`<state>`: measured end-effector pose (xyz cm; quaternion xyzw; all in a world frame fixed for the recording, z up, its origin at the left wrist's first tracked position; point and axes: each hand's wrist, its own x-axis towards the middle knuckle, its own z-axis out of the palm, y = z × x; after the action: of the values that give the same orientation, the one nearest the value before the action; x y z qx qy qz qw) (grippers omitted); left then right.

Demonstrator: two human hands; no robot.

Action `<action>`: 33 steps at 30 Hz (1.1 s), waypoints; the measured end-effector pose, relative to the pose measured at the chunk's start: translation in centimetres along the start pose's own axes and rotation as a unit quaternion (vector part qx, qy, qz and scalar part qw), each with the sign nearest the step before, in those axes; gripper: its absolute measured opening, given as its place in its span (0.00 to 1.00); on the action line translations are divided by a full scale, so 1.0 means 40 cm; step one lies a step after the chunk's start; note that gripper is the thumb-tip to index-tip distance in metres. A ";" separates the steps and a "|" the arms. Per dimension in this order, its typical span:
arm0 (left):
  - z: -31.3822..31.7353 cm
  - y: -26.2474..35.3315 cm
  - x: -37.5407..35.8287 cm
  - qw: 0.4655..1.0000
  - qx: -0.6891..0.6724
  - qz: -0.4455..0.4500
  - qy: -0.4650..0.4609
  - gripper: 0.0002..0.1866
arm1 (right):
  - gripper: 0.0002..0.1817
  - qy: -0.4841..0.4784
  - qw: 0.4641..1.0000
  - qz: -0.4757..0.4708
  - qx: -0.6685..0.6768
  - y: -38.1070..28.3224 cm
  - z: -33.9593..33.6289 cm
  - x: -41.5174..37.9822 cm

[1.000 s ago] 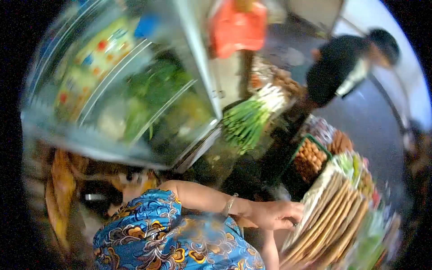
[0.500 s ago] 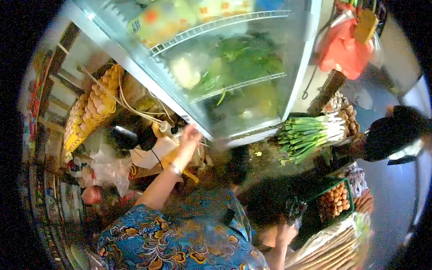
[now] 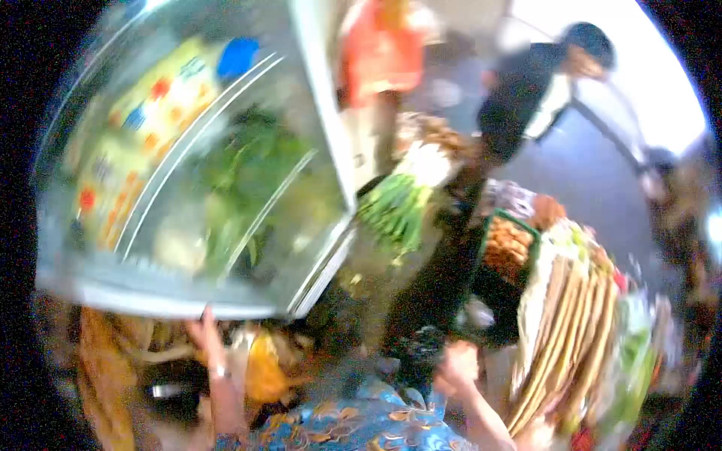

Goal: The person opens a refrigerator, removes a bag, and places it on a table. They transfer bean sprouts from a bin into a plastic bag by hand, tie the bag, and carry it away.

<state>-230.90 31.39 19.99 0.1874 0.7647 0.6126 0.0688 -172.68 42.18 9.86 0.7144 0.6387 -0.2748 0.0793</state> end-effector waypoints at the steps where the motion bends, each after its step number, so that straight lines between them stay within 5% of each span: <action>1: 0.026 0.106 -0.043 0.997 -0.035 -0.068 -0.005 0.30 | 0.18 0.077 0.993 0.085 0.023 -0.038 0.018 -0.025; 2: -0.020 -0.023 0.008 0.998 -0.049 -0.042 -0.011 0.28 | 0.16 0.067 0.997 0.048 0.007 -0.006 0.072 -0.018; 3: 0.020 0.071 -0.035 0.998 -0.028 -0.041 0.027 0.28 | 0.15 0.053 0.999 0.004 -0.013 0.020 0.127 -0.006; 4: 0.017 0.052 -0.031 0.999 -0.037 -0.031 0.024 0.29 | 0.14 0.048 0.978 -0.148 -0.139 -0.010 0.070 -0.042; 5: -0.006 0.008 -0.010 0.999 -0.036 -0.027 -0.002 0.30 | 0.16 -0.004 1.000 0.017 -0.023 0.023 0.163 -0.010; 7: -0.001 0.030 -0.012 0.997 -0.004 -0.077 0.023 0.36 | 0.18 -0.034 0.989 -0.102 -0.105 -0.093 -0.016 -0.101; 11: -0.012 -0.007 -0.087 0.999 0.033 -0.008 -0.008 0.34 | 0.18 -0.039 0.984 -0.138 -0.103 -0.137 -0.058 -0.132; 14: 0.003 0.080 -0.210 0.998 0.024 -0.012 -0.063 0.32 | 0.19 -0.045 0.992 -0.086 -0.081 -0.152 -0.055 -0.151; 16: -0.003 0.042 -0.252 0.995 0.057 0.010 -0.083 0.33 | 0.22 -0.097 0.990 0.092 -0.044 -0.133 0.001 -0.120; 17: -0.007 0.028 -0.271 0.995 0.057 0.014 -0.084 0.33 | 0.22 -0.096 0.990 0.091 -0.041 -0.131 -0.006 -0.127; 19: 0.029 0.120 -0.368 0.990 0.008 -0.053 -0.130 0.32 | 0.26 -0.110 0.962 0.234 0.084 -0.194 -0.128 -0.184; 20: 0.039 0.122 -0.402 0.993 0.039 -0.013 -0.112 0.30 | 0.26 -0.110 0.962 0.232 0.088 -0.175 -0.117 -0.189; 21: 0.046 0.122 -0.424 0.993 0.039 -0.009 -0.112 0.30 | 0.22 -0.140 0.982 0.069 0.103 -0.153 -0.090 -0.188; 23: 0.055 0.116 -0.473 0.986 -0.007 -0.013 -0.167 0.27 | 0.14 -0.188 0.940 -0.257 0.119 -0.105 -0.024 -0.180; 25: 0.052 0.103 -0.522 0.974 0.032 -0.028 -0.224 0.17 | 0.14 -0.183 0.936 -0.281 0.110 -0.088 0.043 -0.164; 27: 0.050 0.058 -0.589 0.913 0.155 0.039 -0.376 0.19 | 0.14 -0.181 0.929 -0.306 0.102 -0.084 0.093 -0.143; 28: 0.059 0.088 -0.633 0.866 0.121 -0.038 -0.484 0.25 | 0.15 -0.207 0.926 -0.304 0.081 -0.086 0.111 -0.140; 30: 0.098 0.168 -0.708 0.785 0.156 0.107 -0.590 0.41 | 0.16 -0.251 0.911 -0.324 0.048 -0.096 0.143 -0.127; 31: 0.102 0.167 -0.747 0.766 0.168 -0.097 -0.612 0.41 | 0.16 -0.191 0.921 -0.331 0.078 -0.076 0.154 -0.151; 32: 0.128 0.218 -0.754 0.678 0.101 -0.267 -0.677 0.40 | 0.14 -0.179 0.924 -0.335 0.053 -0.077 0.179 -0.147; 33: 0.164 0.290 -0.775 0.619 0.088 -0.320 -0.712 0.39 | 0.13 -0.206 0.913 -0.349 0.033 -0.085 0.143 -0.159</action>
<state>-197.81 27.94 25.72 0.3136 0.5381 0.1566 0.7665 -177.81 34.58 9.05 0.3755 0.8076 -0.4470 0.0839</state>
